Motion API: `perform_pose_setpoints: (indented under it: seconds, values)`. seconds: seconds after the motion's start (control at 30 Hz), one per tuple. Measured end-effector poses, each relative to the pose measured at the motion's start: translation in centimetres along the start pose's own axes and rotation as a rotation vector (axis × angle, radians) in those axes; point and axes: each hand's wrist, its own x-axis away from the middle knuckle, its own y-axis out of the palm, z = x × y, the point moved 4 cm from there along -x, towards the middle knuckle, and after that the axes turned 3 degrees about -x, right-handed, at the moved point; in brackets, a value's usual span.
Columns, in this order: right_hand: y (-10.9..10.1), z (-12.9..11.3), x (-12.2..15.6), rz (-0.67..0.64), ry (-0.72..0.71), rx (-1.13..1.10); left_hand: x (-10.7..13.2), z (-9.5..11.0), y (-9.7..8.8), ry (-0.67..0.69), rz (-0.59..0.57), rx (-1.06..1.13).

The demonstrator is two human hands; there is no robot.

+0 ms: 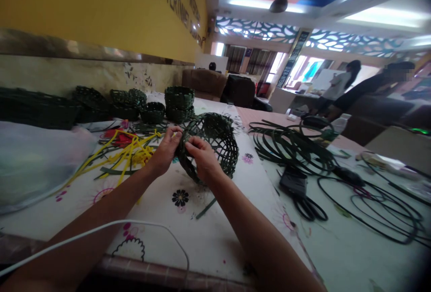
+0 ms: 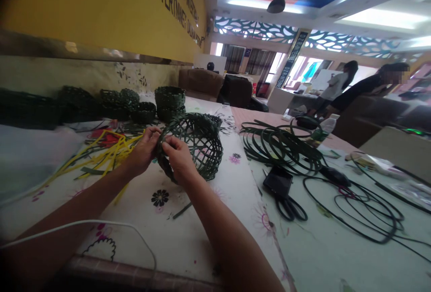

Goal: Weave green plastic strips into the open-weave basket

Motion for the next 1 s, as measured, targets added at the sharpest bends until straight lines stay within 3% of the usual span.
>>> perform_pose_setpoints:
  seconds: [0.17, 0.4, 0.67, 0.8, 1.0]
  values:
    - [0.1, 0.7, -0.2, 0.104, 0.053, -0.042, -0.1, 2.1, -1.3, 0.223, 0.099, -0.4]
    - [0.0, 0.6, -0.5, 0.15, -0.034, 0.004, 0.2, 3.9, -1.8, 0.383, 0.043, -0.575]
    - [0.2, 0.2, -0.4, 0.123, -0.139, 0.19, 0.4, 5.3, -1.7, 0.468, 0.063, -0.794]
    - [0.2, 0.6, -0.7, 0.078, -0.168, 0.32, 0.3, 5.2, -1.8, 0.44, 0.065, -0.844]
    - [0.1, 0.8, -1.3, -0.016, -0.112, 0.339, 0.0, 5.1, -2.2, 0.391, -0.046, -0.787]
